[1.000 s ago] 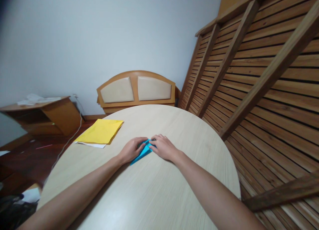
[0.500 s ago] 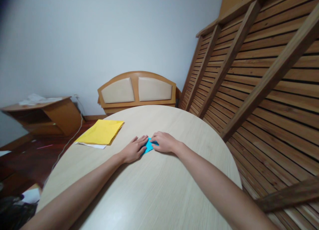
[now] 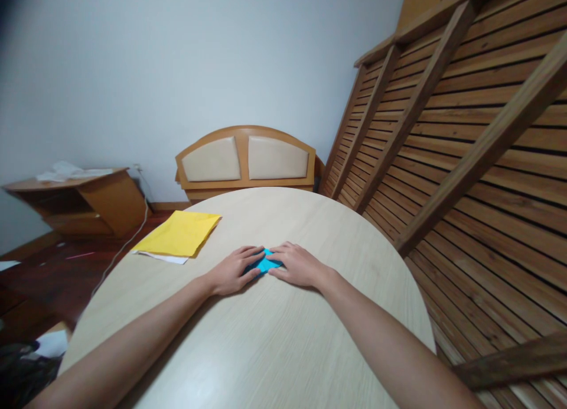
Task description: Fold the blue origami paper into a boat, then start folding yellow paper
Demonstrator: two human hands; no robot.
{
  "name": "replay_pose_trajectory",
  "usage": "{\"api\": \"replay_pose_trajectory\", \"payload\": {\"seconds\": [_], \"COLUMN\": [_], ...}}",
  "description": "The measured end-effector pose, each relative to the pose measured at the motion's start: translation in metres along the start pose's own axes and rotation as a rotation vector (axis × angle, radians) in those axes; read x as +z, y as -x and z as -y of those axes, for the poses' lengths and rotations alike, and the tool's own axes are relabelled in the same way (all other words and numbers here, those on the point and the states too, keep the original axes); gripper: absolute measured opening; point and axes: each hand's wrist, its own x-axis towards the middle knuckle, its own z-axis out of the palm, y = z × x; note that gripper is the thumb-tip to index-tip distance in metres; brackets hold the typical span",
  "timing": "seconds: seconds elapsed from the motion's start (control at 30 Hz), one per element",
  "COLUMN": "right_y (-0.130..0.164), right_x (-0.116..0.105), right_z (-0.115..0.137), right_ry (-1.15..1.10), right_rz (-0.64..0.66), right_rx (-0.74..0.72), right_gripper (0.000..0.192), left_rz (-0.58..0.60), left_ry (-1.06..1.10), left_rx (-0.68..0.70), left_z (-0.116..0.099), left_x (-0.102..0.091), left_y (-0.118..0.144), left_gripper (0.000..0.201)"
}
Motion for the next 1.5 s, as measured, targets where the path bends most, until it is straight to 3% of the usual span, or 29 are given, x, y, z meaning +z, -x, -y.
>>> {"api": "replay_pose_trajectory", "payload": {"seconds": [0.2,0.87,1.2,1.5], "right_y": [-0.002,-0.008,-0.01,-0.011], "right_x": [0.001,0.002,0.007,0.002], "right_z": [0.0,0.01,0.009,0.009], "right_ry": [-0.017,-0.002,0.081,0.191], "right_rz": [-0.024,-0.041,-0.086,-0.132], "right_rx": [-0.003,0.045,0.08,0.038], "right_gripper": [0.036,0.029,0.023,0.016], "left_rz": [0.031,0.02,-0.085,-0.103], "left_ry": [0.018,0.102,0.164,0.19], "left_rx": [0.034,0.052,-0.08,-0.178], "left_z": [0.003,0.003,-0.006,-0.013], "left_x": [-0.002,-0.005,0.004,-0.003], "left_y": [0.003,0.002,-0.002,-0.005], "left_gripper": [0.066,0.043,0.038,0.041]}}
